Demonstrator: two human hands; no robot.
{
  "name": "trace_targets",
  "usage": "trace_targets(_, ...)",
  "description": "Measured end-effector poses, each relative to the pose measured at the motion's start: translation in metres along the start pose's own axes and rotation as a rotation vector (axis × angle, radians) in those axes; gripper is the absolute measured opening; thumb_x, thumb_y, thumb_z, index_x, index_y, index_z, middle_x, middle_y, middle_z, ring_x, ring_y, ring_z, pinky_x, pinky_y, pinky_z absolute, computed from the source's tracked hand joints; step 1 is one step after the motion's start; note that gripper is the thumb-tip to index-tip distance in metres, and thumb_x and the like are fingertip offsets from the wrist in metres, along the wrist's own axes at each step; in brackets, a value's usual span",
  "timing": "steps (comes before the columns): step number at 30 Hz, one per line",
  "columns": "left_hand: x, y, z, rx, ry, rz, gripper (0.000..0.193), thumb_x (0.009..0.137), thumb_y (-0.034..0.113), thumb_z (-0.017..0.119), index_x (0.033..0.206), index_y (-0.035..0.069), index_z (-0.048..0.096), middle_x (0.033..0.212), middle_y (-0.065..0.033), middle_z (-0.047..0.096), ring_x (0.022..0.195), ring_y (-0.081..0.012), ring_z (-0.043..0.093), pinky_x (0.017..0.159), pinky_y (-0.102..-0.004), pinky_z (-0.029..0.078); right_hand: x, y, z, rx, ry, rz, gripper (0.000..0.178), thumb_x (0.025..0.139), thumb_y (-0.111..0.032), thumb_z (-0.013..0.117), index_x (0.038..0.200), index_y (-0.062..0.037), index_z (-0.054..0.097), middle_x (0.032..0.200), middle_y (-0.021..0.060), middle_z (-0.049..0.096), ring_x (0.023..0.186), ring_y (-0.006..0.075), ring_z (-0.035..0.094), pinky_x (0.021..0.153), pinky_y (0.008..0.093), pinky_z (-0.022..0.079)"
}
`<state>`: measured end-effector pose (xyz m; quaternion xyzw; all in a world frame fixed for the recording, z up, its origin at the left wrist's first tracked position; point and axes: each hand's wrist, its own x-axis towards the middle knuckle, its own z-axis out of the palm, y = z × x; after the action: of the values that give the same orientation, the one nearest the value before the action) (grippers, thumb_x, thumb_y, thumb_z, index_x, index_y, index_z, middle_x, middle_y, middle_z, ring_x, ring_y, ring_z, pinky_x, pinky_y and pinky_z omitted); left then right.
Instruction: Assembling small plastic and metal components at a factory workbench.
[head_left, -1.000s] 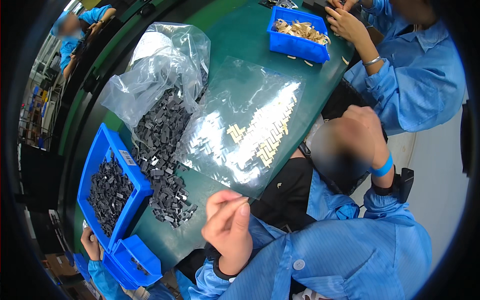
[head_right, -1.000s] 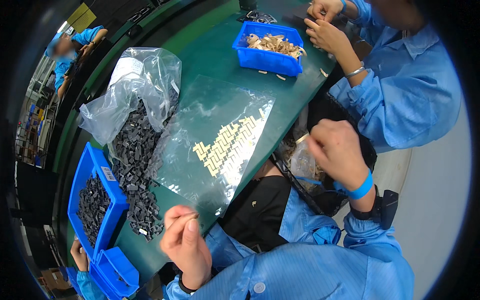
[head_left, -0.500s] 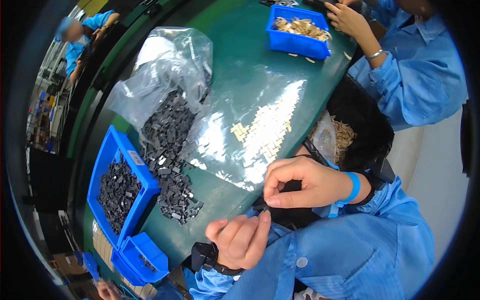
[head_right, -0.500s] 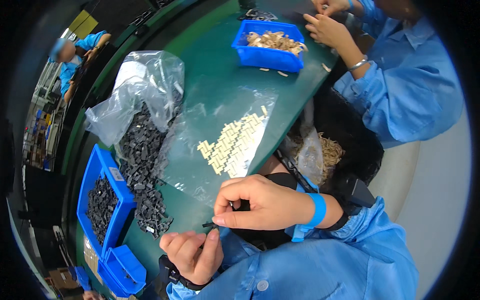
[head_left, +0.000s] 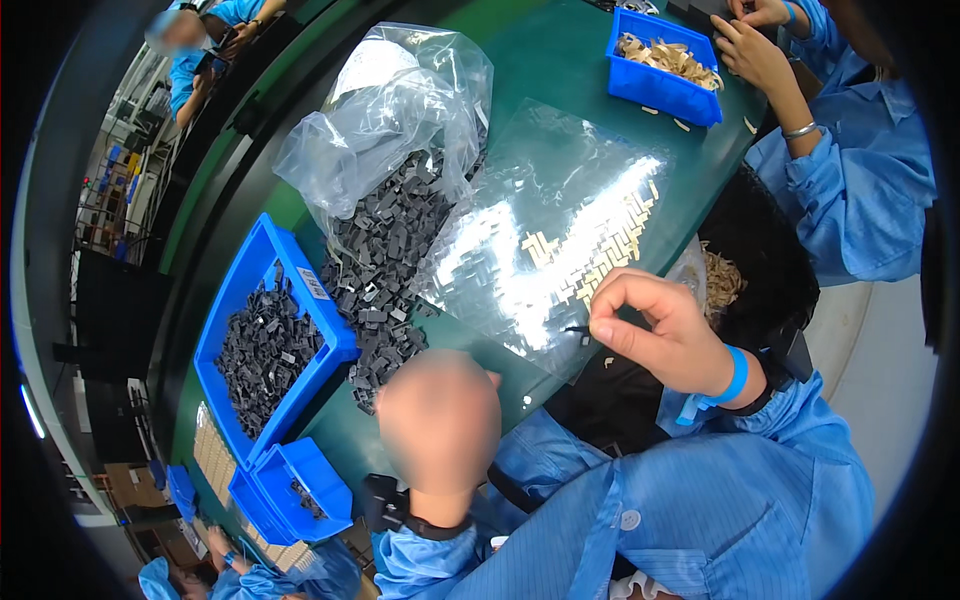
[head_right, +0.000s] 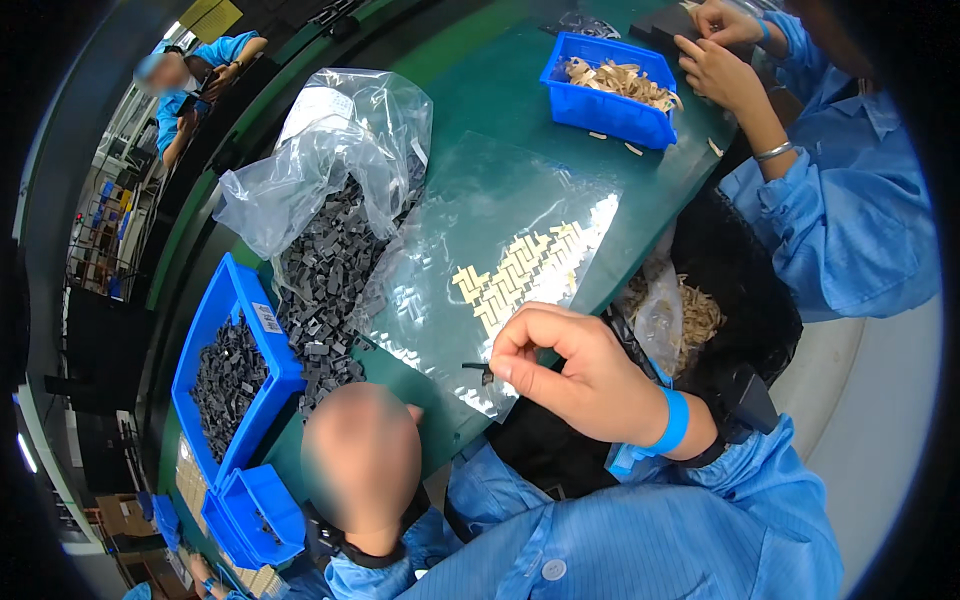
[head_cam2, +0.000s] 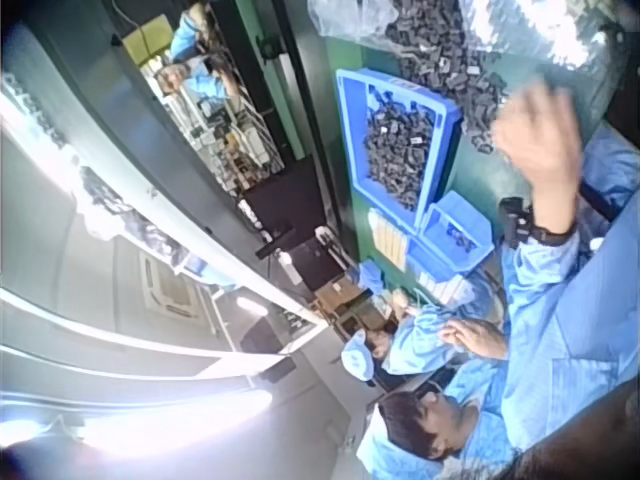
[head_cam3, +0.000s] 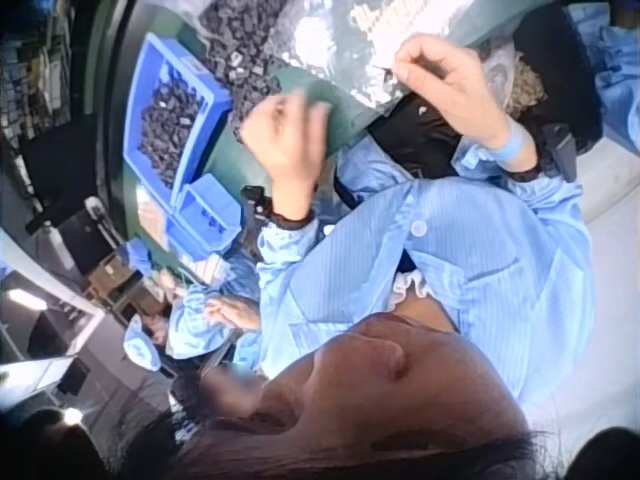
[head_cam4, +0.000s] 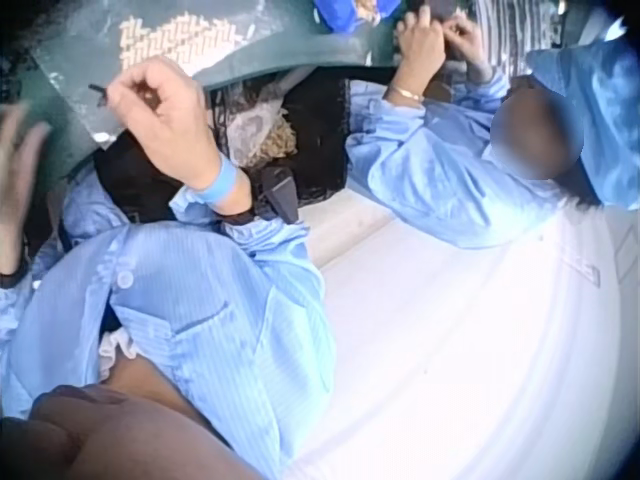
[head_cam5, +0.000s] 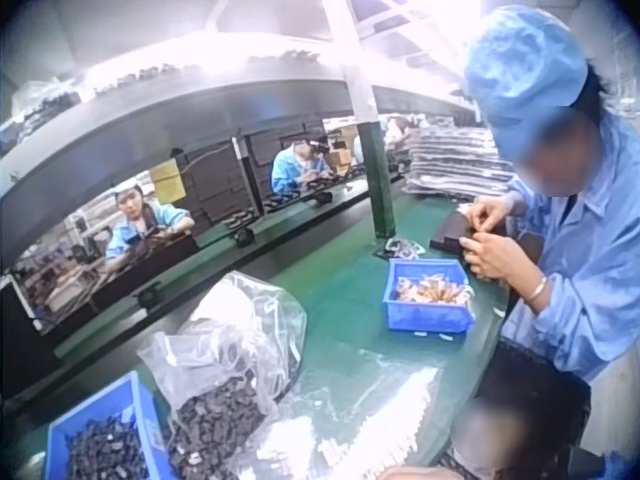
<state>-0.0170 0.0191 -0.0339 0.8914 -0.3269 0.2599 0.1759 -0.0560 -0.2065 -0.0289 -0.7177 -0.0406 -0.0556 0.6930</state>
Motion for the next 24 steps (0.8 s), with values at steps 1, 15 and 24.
trace_targets(1, 0.005, -0.008, -0.003, 0.077, -0.021, -0.127, 0.032, 0.061, 0.007, 0.074, 0.089, 0.003, 0.062, 0.083, -0.0100, 0.054, 0.078, -0.0267, 0.051, 0.068, -0.0361, 0.040, 0.001, 0.002, 0.000, 0.014, 0.024, -0.017, 0.009, 0.082, -0.008, 0.058, 0.081, 0.0007, 0.056, 0.077, 0.0049, 0.055, 0.070, 0.0111, 0.052, 0.065, 0.0231, 0.042)
trace_targets(15, 0.013, -0.034, 0.021, 0.265, -0.113, -0.245, 0.016, 0.068, 0.010, 0.068, 0.083, 0.004, 0.065, 0.086, -0.0060, 0.051, 0.082, -0.0222, 0.048, 0.071, -0.0351, 0.034, 0.005, 0.005, 0.005, 0.002, -0.043, -0.058, 0.006, 0.081, -0.005, 0.059, 0.079, 0.0003, 0.056, 0.077, 0.0043, 0.054, 0.068, 0.0103, 0.051, 0.063, 0.0231, 0.041)
trace_targets(24, 0.023, -0.002, 0.000, -0.336, 0.011, -0.231, 0.020, 0.071, -0.007, 0.061, 0.091, -0.002, 0.061, 0.084, -0.0123, 0.063, 0.075, -0.0190, 0.061, 0.070, -0.0287, 0.048, 0.005, 0.011, 0.022, 0.211, 0.030, -0.156, 0.006, 0.079, -0.003, 0.061, 0.080, 0.0000, 0.056, 0.081, 0.0056, 0.055, 0.078, 0.0127, 0.052, 0.071, 0.0251, 0.041)
